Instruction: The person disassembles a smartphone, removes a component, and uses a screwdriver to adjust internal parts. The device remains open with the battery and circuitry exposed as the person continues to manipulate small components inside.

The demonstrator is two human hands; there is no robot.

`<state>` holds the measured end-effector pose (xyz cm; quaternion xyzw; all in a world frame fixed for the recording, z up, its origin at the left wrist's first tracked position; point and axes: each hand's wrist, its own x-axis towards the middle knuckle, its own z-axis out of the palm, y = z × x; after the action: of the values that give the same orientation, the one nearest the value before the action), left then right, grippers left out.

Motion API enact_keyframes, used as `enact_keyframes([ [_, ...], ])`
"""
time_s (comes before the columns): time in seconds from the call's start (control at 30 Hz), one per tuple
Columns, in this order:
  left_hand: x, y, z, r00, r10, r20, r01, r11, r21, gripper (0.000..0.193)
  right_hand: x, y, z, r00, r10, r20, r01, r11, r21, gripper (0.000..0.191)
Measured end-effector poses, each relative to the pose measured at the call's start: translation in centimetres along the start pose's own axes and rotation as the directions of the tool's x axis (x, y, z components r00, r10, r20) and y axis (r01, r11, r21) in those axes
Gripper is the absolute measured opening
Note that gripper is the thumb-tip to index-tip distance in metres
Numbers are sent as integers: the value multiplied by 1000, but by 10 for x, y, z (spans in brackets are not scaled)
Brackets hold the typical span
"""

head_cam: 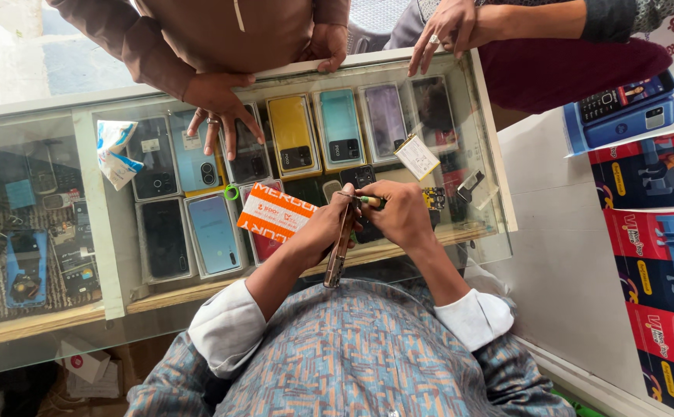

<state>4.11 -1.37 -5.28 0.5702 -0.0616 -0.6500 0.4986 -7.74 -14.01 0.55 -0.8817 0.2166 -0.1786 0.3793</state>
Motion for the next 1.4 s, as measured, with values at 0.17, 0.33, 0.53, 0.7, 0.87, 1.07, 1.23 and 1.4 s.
enact_keyframes([
  [0.17,2,1,0,999,-48,10,48,998,-46,66,2,7,0,998,38,56,-41,998,47,24],
  [0.33,1,3,0,996,-91,-4,90,988,-124,62,2,10,1,994,74,85,-80,994,73,21],
  [0.53,-2,4,1,996,-85,-20,82,992,-95,61,1,14,3,996,48,74,-52,997,58,18],
  [0.7,0,1,2,996,-83,-25,81,993,-85,61,1,16,6,992,93,80,-96,995,40,16],
  [0.87,3,-4,-1,998,-58,-24,57,996,-62,63,0,17,10,994,66,85,-68,997,22,18],
  [1.07,3,-5,-1,997,-78,12,79,993,-88,57,3,21,9,982,144,125,-151,987,46,19],
  [1.23,1,-1,1,995,-103,0,103,992,-70,57,4,28,8,949,236,211,-244,970,14,19],
  [1.4,5,4,-1,995,-100,26,102,988,-114,63,1,38,15,961,223,163,-241,966,98,17],
])
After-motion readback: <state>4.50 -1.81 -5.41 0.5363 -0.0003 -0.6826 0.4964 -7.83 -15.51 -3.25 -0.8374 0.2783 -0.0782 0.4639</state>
